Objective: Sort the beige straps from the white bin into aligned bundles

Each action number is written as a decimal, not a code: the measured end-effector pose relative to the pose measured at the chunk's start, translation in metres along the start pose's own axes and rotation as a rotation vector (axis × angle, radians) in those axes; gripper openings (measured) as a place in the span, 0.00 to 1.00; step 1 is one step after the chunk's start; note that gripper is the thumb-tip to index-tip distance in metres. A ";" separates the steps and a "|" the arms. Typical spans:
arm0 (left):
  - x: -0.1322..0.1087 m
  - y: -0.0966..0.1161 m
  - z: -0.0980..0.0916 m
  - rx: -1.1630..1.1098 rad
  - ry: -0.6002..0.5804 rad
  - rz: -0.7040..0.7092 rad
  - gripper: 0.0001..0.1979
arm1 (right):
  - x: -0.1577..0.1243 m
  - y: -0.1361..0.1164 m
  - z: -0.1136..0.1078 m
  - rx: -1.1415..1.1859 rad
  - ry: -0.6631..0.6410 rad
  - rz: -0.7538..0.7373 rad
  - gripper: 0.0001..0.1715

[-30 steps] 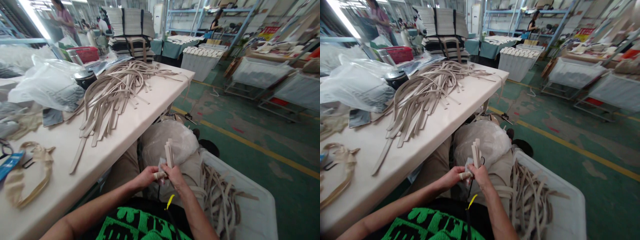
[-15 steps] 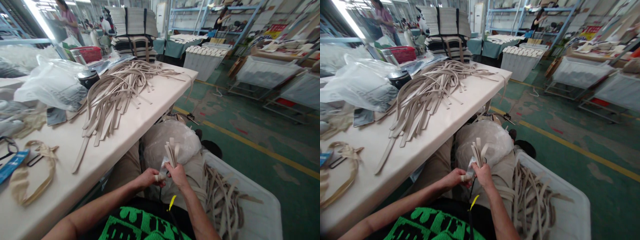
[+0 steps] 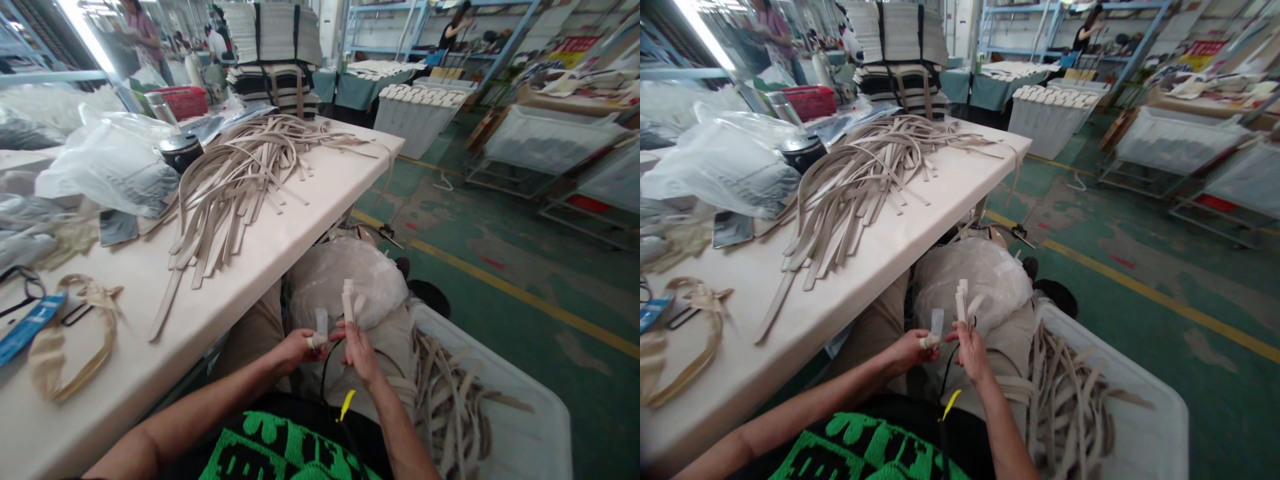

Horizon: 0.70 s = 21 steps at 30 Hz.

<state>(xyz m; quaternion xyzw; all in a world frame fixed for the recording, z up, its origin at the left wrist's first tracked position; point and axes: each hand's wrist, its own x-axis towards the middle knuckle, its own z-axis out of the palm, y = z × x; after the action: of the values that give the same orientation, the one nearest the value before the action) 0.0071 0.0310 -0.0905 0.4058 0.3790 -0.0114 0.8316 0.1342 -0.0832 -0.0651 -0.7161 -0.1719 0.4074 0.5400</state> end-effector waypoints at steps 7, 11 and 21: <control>0.004 0.011 -0.003 -0.463 0.155 -0.064 0.16 | -0.043 0.019 -0.006 -0.134 -0.139 0.084 0.34; 0.005 0.015 0.001 -0.578 0.161 -0.035 0.10 | -0.059 0.031 0.003 -0.198 -0.158 0.127 0.36; 0.002 0.013 0.013 -0.535 0.079 0.083 0.17 | -0.047 0.031 0.020 -0.222 -0.199 0.122 0.37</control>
<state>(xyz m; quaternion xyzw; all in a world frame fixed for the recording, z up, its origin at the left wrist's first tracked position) 0.0208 0.0311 -0.0780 0.1869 0.3836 0.1391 0.8936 0.0846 -0.1139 -0.0764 -0.7366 -0.2249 0.4869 0.4121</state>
